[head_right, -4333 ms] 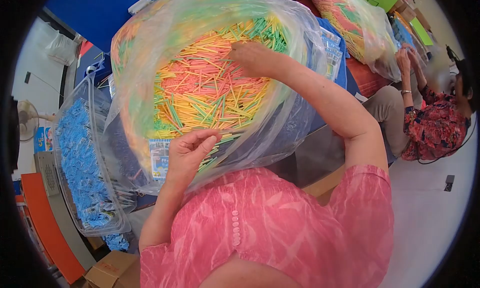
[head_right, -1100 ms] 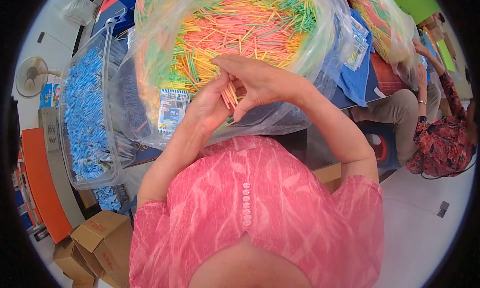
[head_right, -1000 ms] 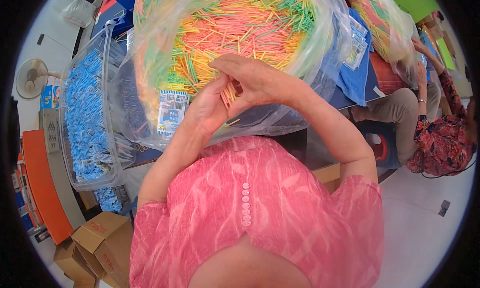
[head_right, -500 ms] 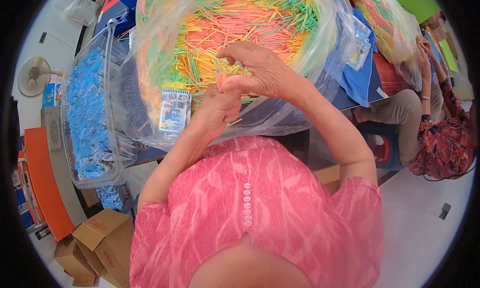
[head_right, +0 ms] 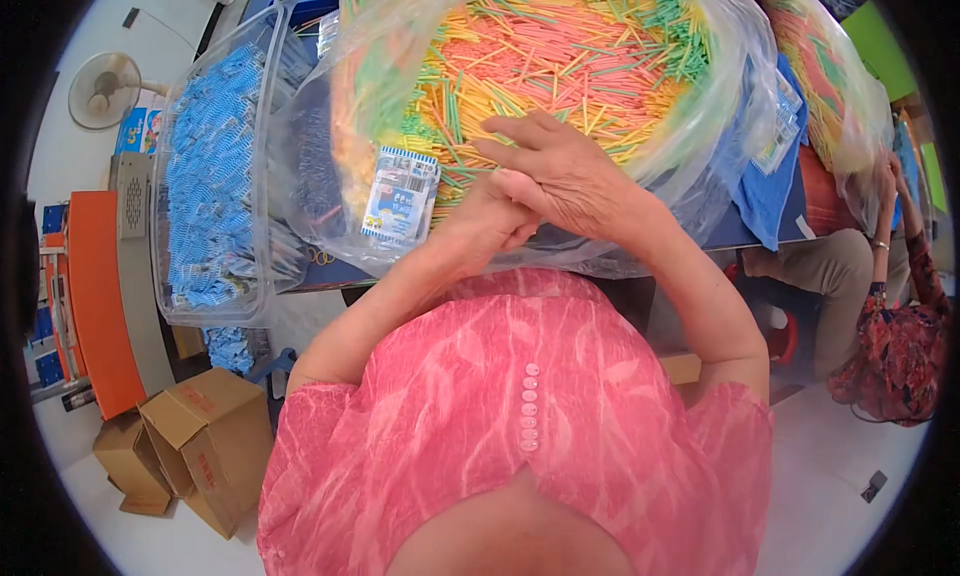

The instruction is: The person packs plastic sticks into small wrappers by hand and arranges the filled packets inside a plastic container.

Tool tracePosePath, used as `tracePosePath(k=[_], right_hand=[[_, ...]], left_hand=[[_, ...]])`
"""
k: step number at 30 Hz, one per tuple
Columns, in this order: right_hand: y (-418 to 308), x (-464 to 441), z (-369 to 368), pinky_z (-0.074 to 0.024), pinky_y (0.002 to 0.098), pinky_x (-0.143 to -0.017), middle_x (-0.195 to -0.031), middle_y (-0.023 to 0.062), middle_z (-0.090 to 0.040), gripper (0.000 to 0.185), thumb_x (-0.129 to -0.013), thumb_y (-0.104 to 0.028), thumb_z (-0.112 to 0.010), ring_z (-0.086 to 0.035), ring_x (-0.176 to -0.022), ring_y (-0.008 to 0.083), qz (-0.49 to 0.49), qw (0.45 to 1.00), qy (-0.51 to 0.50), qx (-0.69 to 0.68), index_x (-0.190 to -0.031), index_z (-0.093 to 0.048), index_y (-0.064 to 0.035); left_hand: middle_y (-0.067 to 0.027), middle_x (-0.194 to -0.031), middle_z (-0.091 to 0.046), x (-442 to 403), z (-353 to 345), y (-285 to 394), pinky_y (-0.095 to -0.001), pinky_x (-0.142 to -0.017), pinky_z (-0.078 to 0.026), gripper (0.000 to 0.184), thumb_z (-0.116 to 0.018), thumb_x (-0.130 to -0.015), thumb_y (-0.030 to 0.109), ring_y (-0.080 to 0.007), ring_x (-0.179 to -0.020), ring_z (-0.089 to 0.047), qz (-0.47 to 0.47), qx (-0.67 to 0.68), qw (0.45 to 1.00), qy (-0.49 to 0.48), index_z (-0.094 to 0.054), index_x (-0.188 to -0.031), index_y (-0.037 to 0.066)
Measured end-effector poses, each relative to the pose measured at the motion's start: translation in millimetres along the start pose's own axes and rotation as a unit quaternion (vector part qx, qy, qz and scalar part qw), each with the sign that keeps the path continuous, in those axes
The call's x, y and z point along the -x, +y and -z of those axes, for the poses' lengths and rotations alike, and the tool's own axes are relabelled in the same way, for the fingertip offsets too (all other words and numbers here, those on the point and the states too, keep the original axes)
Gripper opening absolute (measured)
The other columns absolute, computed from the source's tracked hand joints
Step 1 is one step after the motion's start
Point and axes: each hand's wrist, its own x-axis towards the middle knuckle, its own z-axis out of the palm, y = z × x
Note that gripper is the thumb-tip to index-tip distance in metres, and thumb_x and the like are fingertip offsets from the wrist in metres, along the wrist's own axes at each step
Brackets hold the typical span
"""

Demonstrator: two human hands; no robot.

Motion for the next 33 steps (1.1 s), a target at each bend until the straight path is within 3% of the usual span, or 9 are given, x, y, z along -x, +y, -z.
tracePosePath(k=[2,4,11,15,18,23,28,30,33], right_hand=[[-3,-1,7,-0.0509,0.0321,-0.068,-0.094,0.0109,-0.063,0.024,-0.086,-0.024,-0.061,-0.063,-0.081,0.0247,0.021,0.999,-0.038,0.017,-0.098,-0.063,-0.0026],[-10,1,10,-0.0509,0.0313,-0.061,-0.09,0.0086,-0.067,0.022,-0.081,-0.024,-0.069,-0.065,-0.072,0.0227,-0.118,0.988,-0.069,-0.066,-0.086,-0.062,-0.004],[-15,10,-23,-0.0443,0.0257,-0.046,-0.057,0.0038,-0.057,0.021,-0.083,-0.017,-0.071,-0.062,-0.053,0.0113,-0.28,0.916,0.009,-0.288,-0.072,-0.058,-0.0036],[0,21,-23,-0.042,0.0263,-0.043,-0.057,-0.0024,-0.053,0.025,-0.083,-0.009,-0.069,-0.059,-0.053,0.0057,-0.383,0.846,0.007,-0.37,-0.067,-0.051,-0.0027],[6,31,-32,-0.0409,0.0275,-0.04,-0.055,0.0006,-0.054,0.026,-0.085,-0.01,-0.067,-0.061,-0.048,0.01,-0.301,0.919,-0.036,-0.253,-0.066,-0.05,-0.0034],[8,32,-32,-0.0413,0.0334,-0.042,-0.054,0.0072,-0.049,0.025,-0.081,-0.01,-0.066,-0.055,-0.046,0.0229,-0.071,0.997,-0.016,0.018,-0.063,-0.049,-0.006],[7,35,-31,-0.0411,0.0357,-0.043,-0.053,0.0067,-0.048,0.023,-0.08,-0.011,-0.067,-0.053,-0.048,0.0243,-0.04,0.997,-0.03,0.059,-0.064,-0.051,-0.0057],[7,34,-30,-0.0414,0.0352,-0.044,-0.054,0.0063,-0.05,0.023,-0.081,-0.011,-0.068,-0.054,-0.048,0.0231,-0.027,0.996,-0.04,0.069,-0.065,-0.051,-0.005],[0,20,-21,-0.0386,0.0313,-0.044,-0.055,0.0034,-0.051,0.026,-0.079,-0.014,-0.071,-0.054,-0.049,0.0139,-0.219,0.959,-0.053,-0.173,-0.065,-0.052,-0.0041]], left_hand=[[-0.0044,-0.078,-0.06,0,-2,2,-0.0264,-0.066,-0.048,0.01,-0.062,-0.082,0.009,-0.0123,-0.078,-0.06,-0.04,-0.061,0.996,0.041,-0.06,-0.083,0.0],[-0.0068,-0.089,-0.062,2,0,7,-0.0292,-0.079,-0.048,0.017,-0.065,-0.08,0.009,-0.0159,-0.088,-0.06,-0.072,-0.024,0.997,0.023,-0.06,-0.092,-0.002],[-0.0121,-0.097,-0.06,19,15,1,-0.0345,-0.079,-0.047,0.04,-0.077,-0.071,0.015,-0.0219,-0.093,-0.058,-0.195,-0.137,0.971,0.013,-0.056,-0.101,-0.001],[-0.0153,-0.1,-0.056,61,70,7,-0.0431,-0.084,-0.042,0.068,-0.085,-0.06,0.033,-0.036,-0.097,-0.051,-0.259,-0.554,0.712,0.346,-0.051,-0.109,0.001],[-0.0167,-0.1,-0.059,70,98,5,-0.0431,-0.082,-0.043,0.066,-0.086,-0.06,0.029,-0.0352,-0.096,-0.055,-0.096,-0.577,0.723,0.369,-0.051,-0.109,0.0],[-0.0147,-0.094,-0.064,65,111,-9,-0.0418,-0.08,-0.045,0.059,-0.085,-0.062,0.022,-0.0324,-0.092,-0.059,-0.079,-0.393,0.83,0.388,-0.053,-0.106,-0.001],[-0.0127,-0.086,-0.065,71,116,-11,-0.0369,-0.075,-0.047,0.035,-0.081,-0.067,0.014,-0.0283,-0.083,-0.062,-0.128,-0.274,0.865,0.401,-0.06,-0.09,0.0],[-0.0134,-0.082,-0.065,74,118,-7,-0.0323,-0.071,-0.048,0.02,-0.076,-0.072,0.008,-0.0245,-0.076,-0.063,-0.258,-0.453,0.741,0.423,-0.061,-0.081,0.0],[-0.0082,-0.085,-0.068,78,110,-5,-0.0265,-0.07,-0.047,0.012,-0.071,-0.079,0.007,-0.0146,-0.078,-0.063,-0.26,-0.34,0.818,0.385,-0.063,-0.086,0.0]])
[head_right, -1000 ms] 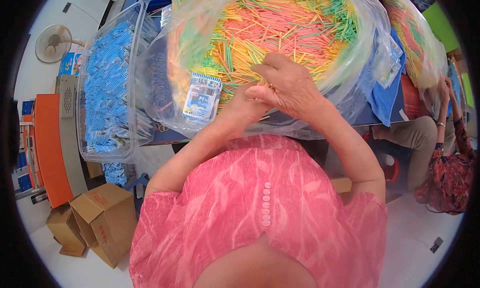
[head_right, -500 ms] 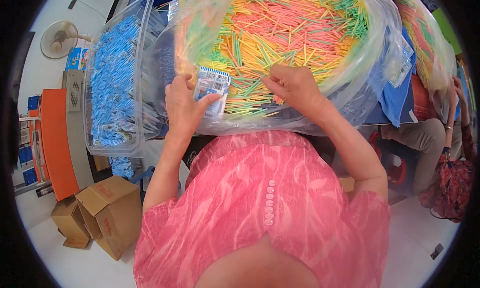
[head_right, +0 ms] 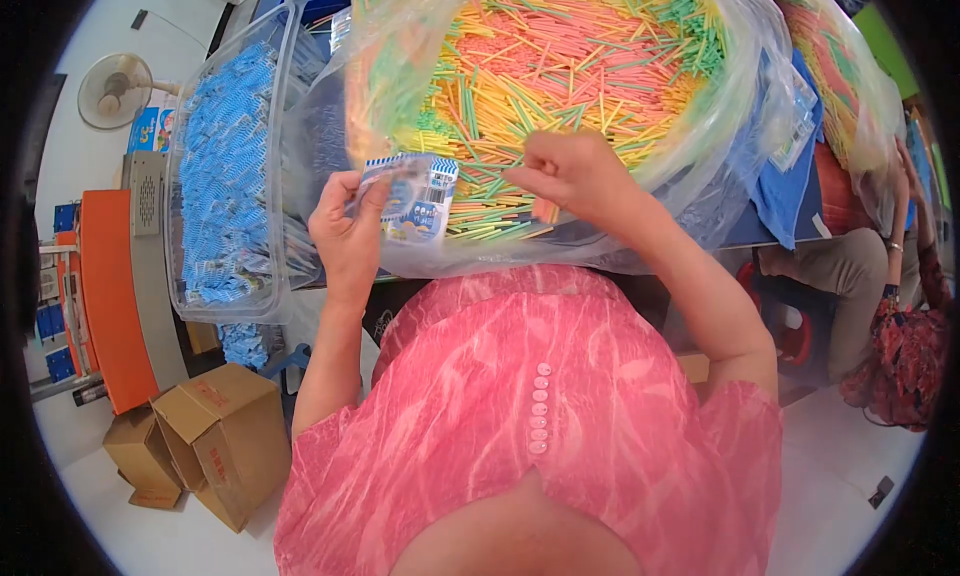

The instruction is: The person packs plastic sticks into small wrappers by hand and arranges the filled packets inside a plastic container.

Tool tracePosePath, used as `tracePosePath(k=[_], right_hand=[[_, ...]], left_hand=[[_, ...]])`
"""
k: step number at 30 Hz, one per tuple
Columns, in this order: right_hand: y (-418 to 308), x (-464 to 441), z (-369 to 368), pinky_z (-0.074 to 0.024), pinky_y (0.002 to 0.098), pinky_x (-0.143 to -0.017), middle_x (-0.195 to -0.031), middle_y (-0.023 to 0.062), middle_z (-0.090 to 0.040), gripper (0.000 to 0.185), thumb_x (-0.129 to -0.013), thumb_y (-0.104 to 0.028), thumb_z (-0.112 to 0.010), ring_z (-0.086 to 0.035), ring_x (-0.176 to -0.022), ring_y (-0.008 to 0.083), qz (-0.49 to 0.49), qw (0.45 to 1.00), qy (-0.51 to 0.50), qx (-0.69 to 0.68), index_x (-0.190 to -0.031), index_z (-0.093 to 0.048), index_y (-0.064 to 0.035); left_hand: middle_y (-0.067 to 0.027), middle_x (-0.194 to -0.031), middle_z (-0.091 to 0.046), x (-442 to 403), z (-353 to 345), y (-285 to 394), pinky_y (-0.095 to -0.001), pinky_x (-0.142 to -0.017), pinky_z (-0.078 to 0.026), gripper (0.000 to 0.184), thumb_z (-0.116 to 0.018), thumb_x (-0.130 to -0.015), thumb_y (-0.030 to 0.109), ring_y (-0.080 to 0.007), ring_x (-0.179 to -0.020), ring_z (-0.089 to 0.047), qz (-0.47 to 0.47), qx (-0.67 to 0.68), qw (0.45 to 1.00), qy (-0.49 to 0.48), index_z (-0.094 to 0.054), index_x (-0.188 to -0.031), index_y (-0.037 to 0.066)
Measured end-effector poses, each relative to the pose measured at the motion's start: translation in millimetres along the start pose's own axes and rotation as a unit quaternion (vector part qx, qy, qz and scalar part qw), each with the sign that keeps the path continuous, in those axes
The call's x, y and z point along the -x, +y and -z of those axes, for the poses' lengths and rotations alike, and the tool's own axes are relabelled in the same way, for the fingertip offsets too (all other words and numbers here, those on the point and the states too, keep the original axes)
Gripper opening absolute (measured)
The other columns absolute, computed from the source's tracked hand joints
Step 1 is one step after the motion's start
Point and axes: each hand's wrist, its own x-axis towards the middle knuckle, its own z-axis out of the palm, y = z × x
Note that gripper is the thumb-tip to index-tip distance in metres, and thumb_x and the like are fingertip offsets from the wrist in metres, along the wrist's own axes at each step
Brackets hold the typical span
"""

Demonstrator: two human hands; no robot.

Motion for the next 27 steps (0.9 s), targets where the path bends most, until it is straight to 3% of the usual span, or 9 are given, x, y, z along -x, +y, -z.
tracePosePath(k=[1,3,6,14,16,20,21,22,27], right_hand=[[-9,-8,7,-0.0365,0.0287,-0.044,-0.055,0.0018,-0.051,0.028,-0.079,-0.016,-0.073,-0.051,-0.051,0.0094,-0.036,0.996,-0.054,-0.066,-0.065,-0.051,-0.0039],[-25,-21,13,-0.0306,0.024,-0.046,-0.054,-0.0018,-0.046,0.035,-0.076,-0.019,-0.077,-0.043,-0.054,0.0026,-0.086,0.974,-0.134,-0.162,-0.063,-0.049,-0.0042],[-41,-27,14,-0.0307,0.0242,-0.046,-0.053,-0.0019,-0.044,0.035,-0.077,-0.019,-0.076,-0.043,-0.053,0.0031,-0.071,0.972,-0.165,-0.151,-0.063,-0.048,-0.0043],[-8,1,11,-0.0379,0.0306,-0.044,-0.052,0.001,-0.049,0.03,-0.082,-0.02,-0.072,-0.051,-0.048,0.0093,-0.092,0.986,-0.056,-0.125,-0.065,-0.052,-0.0057],[14,10,6,-0.0422,0.0316,-0.045,-0.053,0.0029,-0.051,0.028,-0.082,-0.018,-0.071,-0.057,-0.049,0.0139,0.189,0.94,0.023,0.283,-0.065,-0.052,-0.0052],[14,10,9,-0.0404,0.0293,-0.045,-0.053,0.0033,-0.051,0.027,-0.081,-0.018,-0.072,-0.055,-0.048,0.0099,0.223,0.927,-0.001,0.302,-0.065,-0.055,-0.0043],[-1,3,17,-0.0386,0.0276,-0.044,-0.053,0.0021,-0.052,0.026,-0.081,-0.018,-0.072,-0.053,-0.05,0.0074,0.066,0.993,0.011,0.097,-0.065,-0.056,-0.0042],[-16,-5,27,-0.0369,0.0259,-0.044,-0.054,0.0008,-0.052,0.026,-0.081,-0.019,-0.072,-0.052,-0.051,0.0049,-0.095,0.989,0.023,-0.115,-0.064,-0.057,-0.004],[-42,-41,47,-0.0268,0.0222,-0.045,-0.054,-0.0065,-0.044,0.031,-0.08,-0.018,-0.073,-0.04,-0.053,0.001,-0.062,0.985,0.019,-0.161,-0.061,-0.052,-0.0053]], left_hand=[[-0.0082,-0.085,-0.068,2,-2,9,-0.0265,-0.07,-0.047,0.012,-0.071,-0.079,0.007,-0.0146,-0.078,-0.063,-0.001,0.002,1.0,-0.006,-0.063,-0.086,0.0],[-0.0025,-0.09,-0.067,0,-10,32,-0.023,-0.069,-0.047,0.01,-0.066,-0.087,0.009,-0.0065,-0.079,-0.059,0.121,0.276,0.945,-0.126,-0.066,-0.093,0.0],[-0.0001,-0.093,-0.066,-3,-23,41,-0.021,-0.07,-0.047,0.014,-0.061,-0.091,0.009,-0.0034,-0.081,-0.057,0.152,0.356,0.897,-0.214,-0.067,-0.1,0.0],[-0.0012,-0.085,-0.068,-10,-36,42,-0.0213,-0.068,-0.049,0.012,-0.062,-0.09,0.005,-0.0059,-0.076,-0.06,0.173,0.345,0.904,-0.185,-0.069,-0.096,-0.003],[-0.0013,-0.084,-0.068,-10,-35,41,-0.0217,-0.067,-0.049,0.011,-0.064,-0.088,0.004,-0.0065,-0.075,-0.061,0.162,0.353,0.905,-0.172,-0.069,-0.095,-0.003],[-0.0047,-0.091,-0.069,-13,-36,38,-0.0234,-0.073,-0.049,0.012,-0.067,-0.085,0.001,-0.0095,-0.082,-0.062,0.178,0.378,0.886,-0.2,-0.07,-0.095,-0.002],[-0.0062,-0.094,-0.069,-13,-37,38,-0.0238,-0.076,-0.049,0.012,-0.067,-0.084,0.0,-0.0103,-0.086,-0.062,0.175,0.382,0.881,-0.217,-0.071,-0.096,-0.002],[-0.0062,-0.094,-0.069,-14,-37,39,-0.0238,-0.076,-0.049,0.012,-0.067,-0.084,0.0,-0.0103,-0.086,-0.062,0.176,0.381,0.88,-0.22,-0.071,-0.096,-0.002],[-0.0089,-0.103,-0.067,-17,-40,48,-0.0253,-0.079,-0.048,0.011,-0.068,-0.083,0.001,-0.0125,-0.091,-0.061,0.144,0.372,0.873,-0.279,-0.072,-0.093,-0.001]])
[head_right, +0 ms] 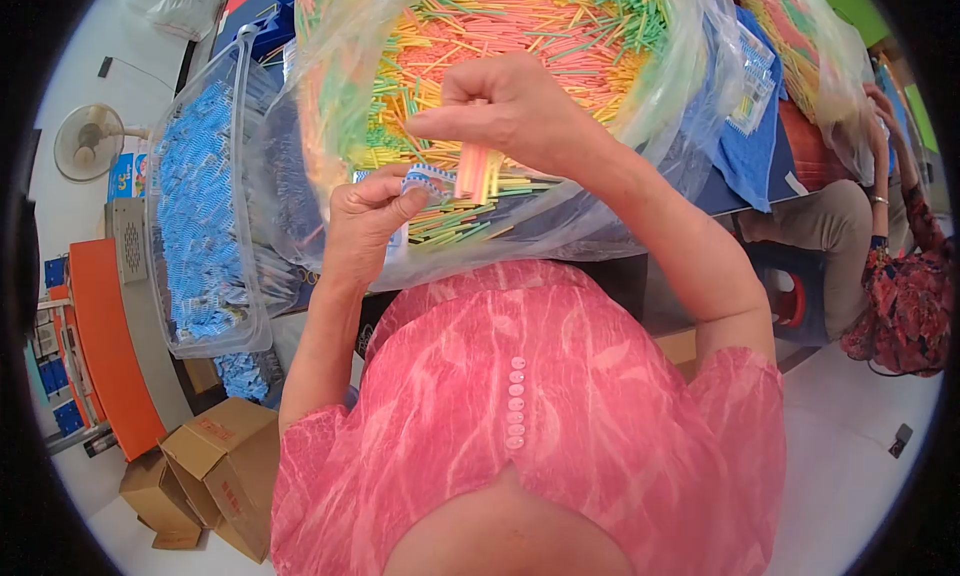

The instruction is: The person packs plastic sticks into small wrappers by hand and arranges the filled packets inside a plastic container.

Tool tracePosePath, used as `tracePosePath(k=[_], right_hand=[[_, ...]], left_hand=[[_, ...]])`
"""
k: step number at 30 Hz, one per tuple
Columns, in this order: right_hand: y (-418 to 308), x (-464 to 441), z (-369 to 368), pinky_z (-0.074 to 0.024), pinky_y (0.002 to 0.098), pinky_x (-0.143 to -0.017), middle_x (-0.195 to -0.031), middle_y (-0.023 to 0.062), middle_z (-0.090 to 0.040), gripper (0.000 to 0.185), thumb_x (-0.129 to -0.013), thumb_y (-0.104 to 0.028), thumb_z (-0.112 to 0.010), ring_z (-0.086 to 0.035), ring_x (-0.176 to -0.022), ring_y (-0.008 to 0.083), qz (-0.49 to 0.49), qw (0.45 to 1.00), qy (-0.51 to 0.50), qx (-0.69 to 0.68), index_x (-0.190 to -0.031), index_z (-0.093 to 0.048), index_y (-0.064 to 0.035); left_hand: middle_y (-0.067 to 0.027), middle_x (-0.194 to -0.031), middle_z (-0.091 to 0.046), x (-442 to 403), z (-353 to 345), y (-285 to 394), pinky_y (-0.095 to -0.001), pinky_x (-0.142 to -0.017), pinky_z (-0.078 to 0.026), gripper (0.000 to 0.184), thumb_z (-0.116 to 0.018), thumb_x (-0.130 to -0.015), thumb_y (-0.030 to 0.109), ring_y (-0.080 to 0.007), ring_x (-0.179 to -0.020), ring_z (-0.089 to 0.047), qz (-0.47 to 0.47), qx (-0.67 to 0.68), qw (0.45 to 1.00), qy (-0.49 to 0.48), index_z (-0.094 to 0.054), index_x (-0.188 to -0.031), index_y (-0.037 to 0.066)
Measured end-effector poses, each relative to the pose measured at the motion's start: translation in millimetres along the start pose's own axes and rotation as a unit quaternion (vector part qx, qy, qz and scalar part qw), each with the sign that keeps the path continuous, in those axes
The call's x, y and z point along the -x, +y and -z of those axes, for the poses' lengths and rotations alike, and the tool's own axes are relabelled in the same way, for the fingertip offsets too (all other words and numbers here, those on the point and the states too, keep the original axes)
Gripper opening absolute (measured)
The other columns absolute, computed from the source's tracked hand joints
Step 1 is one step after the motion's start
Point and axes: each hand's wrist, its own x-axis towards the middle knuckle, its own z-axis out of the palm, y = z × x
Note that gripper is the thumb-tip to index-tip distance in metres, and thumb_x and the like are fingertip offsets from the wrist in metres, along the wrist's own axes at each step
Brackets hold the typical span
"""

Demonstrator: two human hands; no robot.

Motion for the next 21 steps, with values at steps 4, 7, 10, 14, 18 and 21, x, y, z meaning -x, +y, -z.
tracePosePath(k=[4,7,10,14,18,21], right_hand=[[-3,-8,-5,-0.0244,0.024,-0.045,-0.054,-0.0067,-0.039,0.036,-0.081,-0.018,-0.072,-0.035,-0.053,0.0014,-0.029,0.998,-0.052,-0.01,-0.059,-0.046,-0.0058],[-2,-8,-9,-0.0258,0.0245,-0.045,-0.054,-0.0058,-0.039,0.036,-0.081,-0.019,-0.071,-0.036,-0.053,0.0022,0.002,0.998,-0.043,0.046,-0.06,-0.046,-0.0052],[-2,-6,-14,-0.0304,0.0246,-0.046,-0.054,-0.0034,-0.042,0.033,-0.081,-0.019,-0.071,-0.04,-0.053,0.0039,0.069,0.99,-0.029,0.116,-0.063,-0.049,-0.0037],[-7,1,-11,-0.0391,0.0256,-0.052,-0.061,0.0019,-0.052,0.022,-0.078,-0.016,-0.073,-0.047,-0.057,0.008,0.05,0.993,-0.056,0.087,-0.075,-0.058,-0.0013],[0,11,6,-0.0413,0.0273,-0.056,-0.067,0.0041,-0.056,0.02,-0.076,-0.014,-0.074,-0.051,-0.061,0.0103,0.003,0.997,0.009,0.077,-0.083,-0.06,-0.0004],[21,38,6,-0.0442,0.0287,-0.062,-0.07,0.0039,-0.059,0.019,-0.076,-0.011,-0.072,-0.056,-0.067,0.0124,0.129,0.975,0.078,0.163,-0.089,-0.061,-0.0008]], left_hand=[[-0.0082,-0.105,-0.066,-1,-2,-1,-0.0252,-0.081,-0.047,0.013,-0.067,-0.083,0.0,-0.0127,-0.091,-0.061,0.023,-0.017,0.999,-0.031,-0.072,-0.095,-0.001],[-0.0074,-0.104,-0.066,-1,-5,1,-0.0249,-0.08,-0.048,0.014,-0.068,-0.082,0.0,-0.012,-0.092,-0.06,0.025,-0.005,0.998,-0.056,-0.072,-0.095,0.0],[-0.0066,-0.096,-0.068,-2,-7,2,-0.0241,-0.079,-0.048,0.011,-0.068,-0.084,0.005,-0.0115,-0.087,-0.061,0.034,-0.023,0.997,-0.064,-0.073,-0.093,0.0],[-0.0063,-0.094,-0.07,-6,-16,1,-0.0239,-0.079,-0.048,0.017,-0.063,-0.09,0.012,-0.0112,-0.088,-0.062,0.086,0.025,0.996,-0.027,-0.071,-0.097,-0.001],[-0.0068,-0.098,-0.07,-13,-24,3,-0.0238,-0.078,-0.049,0.023,-0.058,-0.092,0.014,-0.0108,-0.09,-0.063,0.103,-0.017,0.994,0.022,-0.069,-0.101,-0.003],[-0.007,-0.096,-0.07,-18,-37,6,-0.0235,-0.079,-0.048,0.025,-0.056,-0.093,0.015,-0.0112,-0.09,-0.063,0.135,-0.052,0.989,0.007,-0.068,-0.104,-0.004]])
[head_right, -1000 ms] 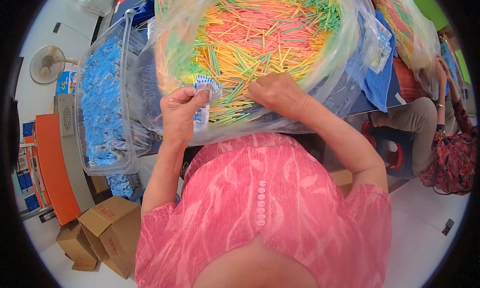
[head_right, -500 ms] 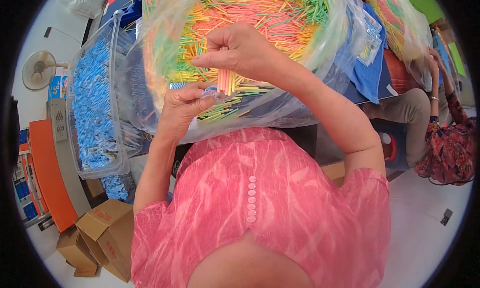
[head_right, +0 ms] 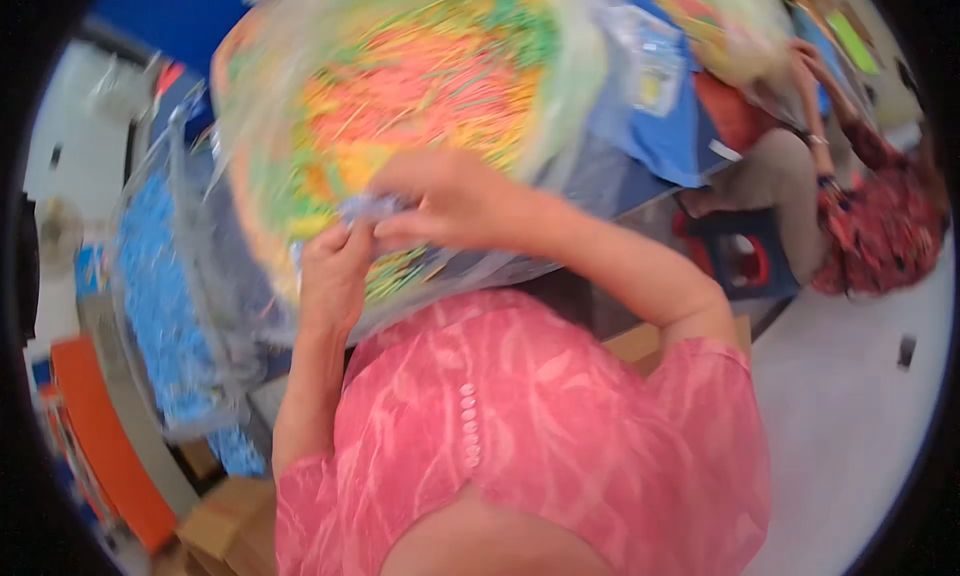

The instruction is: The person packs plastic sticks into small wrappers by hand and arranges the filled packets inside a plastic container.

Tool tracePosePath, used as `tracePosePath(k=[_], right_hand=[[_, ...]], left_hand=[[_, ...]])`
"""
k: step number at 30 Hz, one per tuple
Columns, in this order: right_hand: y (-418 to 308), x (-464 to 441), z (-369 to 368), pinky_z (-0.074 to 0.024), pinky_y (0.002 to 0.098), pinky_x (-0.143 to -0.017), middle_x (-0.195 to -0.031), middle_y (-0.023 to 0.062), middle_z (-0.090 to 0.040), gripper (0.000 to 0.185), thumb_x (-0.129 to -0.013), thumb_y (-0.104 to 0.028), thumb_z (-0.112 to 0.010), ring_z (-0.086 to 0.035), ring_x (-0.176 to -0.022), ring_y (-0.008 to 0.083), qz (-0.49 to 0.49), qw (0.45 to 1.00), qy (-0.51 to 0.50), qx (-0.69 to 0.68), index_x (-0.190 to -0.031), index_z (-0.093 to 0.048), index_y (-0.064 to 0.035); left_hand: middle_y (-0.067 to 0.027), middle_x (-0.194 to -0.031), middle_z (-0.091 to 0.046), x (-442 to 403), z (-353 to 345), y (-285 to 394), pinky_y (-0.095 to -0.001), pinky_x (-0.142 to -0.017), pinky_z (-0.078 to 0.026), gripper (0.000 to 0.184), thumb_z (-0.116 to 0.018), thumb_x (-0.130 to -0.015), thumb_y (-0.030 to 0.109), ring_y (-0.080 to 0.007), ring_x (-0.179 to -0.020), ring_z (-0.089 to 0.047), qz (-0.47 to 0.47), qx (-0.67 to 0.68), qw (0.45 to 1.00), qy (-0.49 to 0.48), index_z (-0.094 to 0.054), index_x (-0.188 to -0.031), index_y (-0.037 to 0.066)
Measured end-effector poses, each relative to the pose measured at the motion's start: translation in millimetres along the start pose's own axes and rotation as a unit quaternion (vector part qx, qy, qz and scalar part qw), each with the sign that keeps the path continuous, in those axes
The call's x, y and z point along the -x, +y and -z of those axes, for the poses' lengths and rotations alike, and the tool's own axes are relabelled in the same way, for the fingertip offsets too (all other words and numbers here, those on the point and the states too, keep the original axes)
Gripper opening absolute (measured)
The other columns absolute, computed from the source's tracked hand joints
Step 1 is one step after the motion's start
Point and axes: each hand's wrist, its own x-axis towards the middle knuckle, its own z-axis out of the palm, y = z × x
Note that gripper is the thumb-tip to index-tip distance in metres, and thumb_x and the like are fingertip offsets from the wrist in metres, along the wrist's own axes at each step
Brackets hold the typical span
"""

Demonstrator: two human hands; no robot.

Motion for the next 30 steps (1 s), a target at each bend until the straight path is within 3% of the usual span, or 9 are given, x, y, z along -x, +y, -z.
tracePosePath(k=[3,7,12,14,18,21,23,27,30], right_hand=[[3,17,38,-0.0467,0.0297,-0.067,-0.074,0.0046,-0.063,0.02,-0.077,-0.008,-0.071,-0.061,-0.072,0.0128,0.025,0.999,-0.043,0.017,-0.095,-0.064,-0.0017],[21,37,159,-0.0483,0.0237,-0.07,-0.084,0.0022,-0.069,0.021,-0.079,-0.004,-0.069,-0.062,-0.08,0.0092,-0.176,0.979,0.092,-0.048,-0.099,-0.068,-0.0012],[127,80,261,-0.049,0.0238,-0.071,-0.093,0.002,-0.068,0.021,-0.081,-0.008,-0.069,-0.062,-0.085,0.0081,-0.261,0.951,0.166,0.004,-0.101,-0.067,-0.0001],[155,86,263,-0.0498,0.0281,-0.072,-0.093,0.0058,-0.068,0.024,-0.08,-0.01,-0.071,-0.064,-0.086,0.0121,-0.368,0.889,0.074,0.264,-0.101,-0.066,0.0003],[189,84,240,-0.0494,0.0314,-0.073,-0.09,0.0102,-0.067,0.024,-0.078,-0.014,-0.073,-0.064,-0.086,0.0178,-0.245,0.87,0.085,0.419,-0.096,-0.065,-0.0005],[121,20,199,-0.0504,0.0358,-0.071,-0.09,0.0115,-0.064,0.016,-0.077,-0.012,-0.072,-0.064,-0.083,0.0256,0.054,0.849,0.211,0.481,-0.086,-0.065,-0.0018],[103,-6,150,-0.0502,0.0371,-0.071,-0.089,0.0107,-0.063,0.014,-0.076,-0.009,-0.072,-0.062,-0.083,0.0275,-0.001,0.961,0.102,0.257,-0.086,-0.065,-0.0022],[105,-59,72,-0.0492,0.0397,-0.072,-0.09,0.0118,-0.062,0.014,-0.081,-0.013,-0.065,-0.061,-0.085,0.0302,0.011,0.949,-0.115,0.292,-0.089,-0.064,-0.0016],[130,-88,42,-0.049,0.0416,-0.072,-0.092,0.013,-0.061,0.018,-0.081,-0.017,-0.064,-0.061,-0.086,0.0322,-0.001,0.943,-0.111,0.315,-0.09,-0.064,-0.001]], left_hand=[[-0.0086,-0.098,-0.069,-5,-12,-7,-0.025,-0.081,-0.049,0.024,-0.056,-0.091,0.009,-0.0126,-0.092,-0.063,-0.045,-0.071,0.996,-0.006,-0.065,-0.108,-0.006],[-0.0097,-0.104,-0.068,-6,-7,-16,-0.0275,-0.083,-0.05,0.027,-0.064,-0.086,0.001,-0.0145,-0.094,-0.063,-0.086,0.051,0.995,0.005,-0.063,-0.112,-0.005],[-0.0095,-0.104,-0.068,-13,-1,-16,-0.0272,-0.084,-0.05,0.029,-0.067,-0.083,-0.001,-0.0145,-0.094,-0.064,-0.089,0.057,0.994,0.022,-0.063,-0.112,-0.003],[-0.0104,-0.101,-0.069,-14,-7,-12,-0.0274,-0.086,-0.05,0.028,-0.067,-0.084,0.0,-0.0155,-0.093,-0.065,-0.064,0.063,0.996,0.015,-0.064,-0.111,-0.002],[-0.0103,-0.101,-0.069,-19,-6,-11,-0.0267,-0.086,-0.05,0.027,-0.067,-0.084,0.001,-0.0149,-0.092,-0.065,-0.062,0.067,0.996,0.014,-0.064,-0.111,-0.002],[-0.0101,-0.1,-0.069,-20,-5,-7,-0.0267,-0.086,-0.049,0.026,-0.066,-0.085,0.002,-0.0145,-0.092,-0.065,-0.065,0.046,0.996,0.03,-0.064,-0.111,-0.002],[-0.0103,-0.099,-0.069,-23,-5,-4,-0.0269,-0.086,-0.049,0.025,-0.066,-0.087,0.004,-0.015,-0.092,-0.065,-0.073,0.028,0.997,0.021,-0.064,-0.111,-0.003],[-0.0106,-0.098,-0.069,-24,-9,-2,-0.0271,-0.087,-0.049,0.024,-0.065,-0.088,0.006,-0.0152,-0.093,-0.065,-0.082,0.04,0.996,0.008,-0.064,-0.11,-0.003],[-0.0073,-0.1,-0.069,-21,-6,-5,-0.0233,-0.081,-0.049,0.021,-0.064,-0.089,0.005,-0.0106,-0.09,-0.063,-0.105,0.063,0.992,-0.004,-0.065,-0.109,-0.003]])
